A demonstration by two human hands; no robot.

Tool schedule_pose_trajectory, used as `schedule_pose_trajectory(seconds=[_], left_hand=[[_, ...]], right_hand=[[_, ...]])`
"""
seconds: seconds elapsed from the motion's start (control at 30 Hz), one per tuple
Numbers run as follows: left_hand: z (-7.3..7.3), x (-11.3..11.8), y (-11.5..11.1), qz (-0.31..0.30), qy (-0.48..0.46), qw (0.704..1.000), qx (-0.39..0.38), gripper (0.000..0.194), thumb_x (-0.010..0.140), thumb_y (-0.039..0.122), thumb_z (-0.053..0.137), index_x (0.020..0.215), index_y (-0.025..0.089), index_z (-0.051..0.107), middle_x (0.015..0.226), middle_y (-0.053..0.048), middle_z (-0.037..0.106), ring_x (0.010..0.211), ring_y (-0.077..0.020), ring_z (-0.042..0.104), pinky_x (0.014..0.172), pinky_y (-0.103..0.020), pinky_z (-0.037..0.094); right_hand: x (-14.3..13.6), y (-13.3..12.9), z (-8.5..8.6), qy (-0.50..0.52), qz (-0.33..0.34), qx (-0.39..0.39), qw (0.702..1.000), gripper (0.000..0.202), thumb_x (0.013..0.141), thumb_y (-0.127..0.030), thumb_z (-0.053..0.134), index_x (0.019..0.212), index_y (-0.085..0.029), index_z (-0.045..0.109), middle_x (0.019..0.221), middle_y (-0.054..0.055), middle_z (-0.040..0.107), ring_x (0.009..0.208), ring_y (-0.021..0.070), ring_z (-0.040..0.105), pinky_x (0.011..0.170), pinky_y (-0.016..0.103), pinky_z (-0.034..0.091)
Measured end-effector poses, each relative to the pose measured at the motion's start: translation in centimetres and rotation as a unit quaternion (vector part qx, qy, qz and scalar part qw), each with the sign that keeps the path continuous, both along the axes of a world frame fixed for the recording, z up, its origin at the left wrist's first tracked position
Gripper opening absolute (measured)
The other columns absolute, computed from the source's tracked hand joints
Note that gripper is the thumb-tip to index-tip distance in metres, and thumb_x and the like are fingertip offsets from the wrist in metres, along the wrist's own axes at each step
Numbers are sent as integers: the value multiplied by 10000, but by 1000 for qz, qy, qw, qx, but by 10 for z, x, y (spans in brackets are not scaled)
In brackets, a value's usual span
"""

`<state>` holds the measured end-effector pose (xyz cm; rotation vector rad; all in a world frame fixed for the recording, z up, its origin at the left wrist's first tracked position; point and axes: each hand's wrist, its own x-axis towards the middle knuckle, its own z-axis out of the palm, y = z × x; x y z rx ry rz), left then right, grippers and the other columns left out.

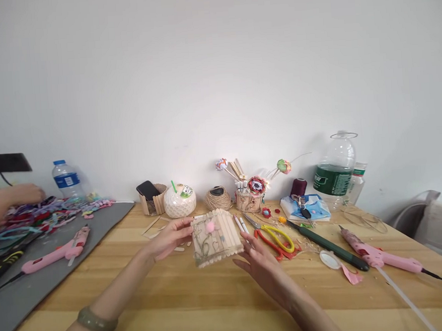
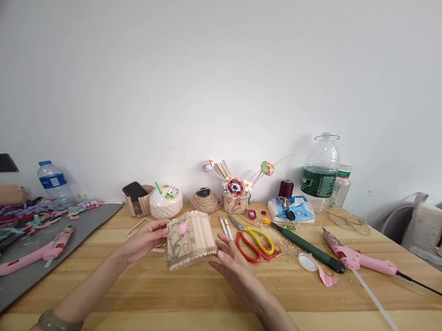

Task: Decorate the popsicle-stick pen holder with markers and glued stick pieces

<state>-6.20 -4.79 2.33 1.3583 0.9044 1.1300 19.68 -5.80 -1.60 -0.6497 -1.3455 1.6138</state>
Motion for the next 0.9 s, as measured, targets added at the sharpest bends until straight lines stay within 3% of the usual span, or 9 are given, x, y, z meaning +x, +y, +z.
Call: schedule_pose_trajectory(seconds=[0.07,0.17,0.3,0.43,0.57,0.67,0.73,0.9], left_hand=[[-4,-1,-4,5,-5,1000,-5,313,709,407,739,941,198,716,972,-84,698,832,-198,644,759,-321,497],[-6,5,-9,16,-4,1000,-5,288,690,375,759,914,197,727,1078,-82,674,900,-209,632,799,-325,497],[-5,18,-15,63,-5,998,-4,338,685,379,758,968,201,709,1145,-83,651,1037,-241,590,880,-337,476],[-9,27,-24,176,-20,984,-18,458,664,447,749,1033,195,650,1215,-109,599,1143,-284,532,915,-364,459],[-22,39,-42,239,-45,969,-43,475,691,507,695,1023,182,599,1213,-136,579,1150,-313,534,941,-419,442],[-38,60,-57,250,-107,961,-47,459,676,438,727,1032,187,579,1191,-127,604,1181,-308,521,988,-422,411],[-48,77,-66,288,-142,947,-9,498,614,380,774,1021,187,563,1179,-136,610,1209,-323,497,1015,-428,384],[-65,115,-76,325,-159,932,37,727,597,258,778,1225,222,414,1390,-144,443,1374,-310,278,1116,-454,214]], right_hand=[[-4,-6,-5,70,9,-45,997,751,624,-541,761,1242,-239,460,1362,144,489,1213,280,501,1007,451,367],[-14,-10,-16,94,-13,-28,995,859,536,-515,822,1250,-241,432,1338,136,509,1212,289,495,1028,455,338],[-27,-13,-31,107,-78,-46,990,828,544,-433,845,1227,-244,416,1181,114,627,1119,286,572,997,451,375],[-35,-17,-39,172,-135,-86,972,772,549,-402,843,1200,-265,450,1204,108,631,1118,301,582,990,474,394],[-40,-21,-32,227,-157,-76,958,719,537,-410,839,1164,-284,509,1275,91,594,1155,308,557,1005,489,389],[-43,-26,-22,237,-152,-67,957,730,534,-402,842,1176,-291,514,1339,82,545,1222,310,502,1049,494,346],[-44,-29,-19,242,-149,-66,957,717,540,-394,839,1170,-303,509,1350,72,536,1243,309,483,1070,501,315],[-46,-29,-30,246,-146,-59,956,700,591,-437,790,1199,-315,466,1337,86,539,1269,329,452,1089,543,262]])
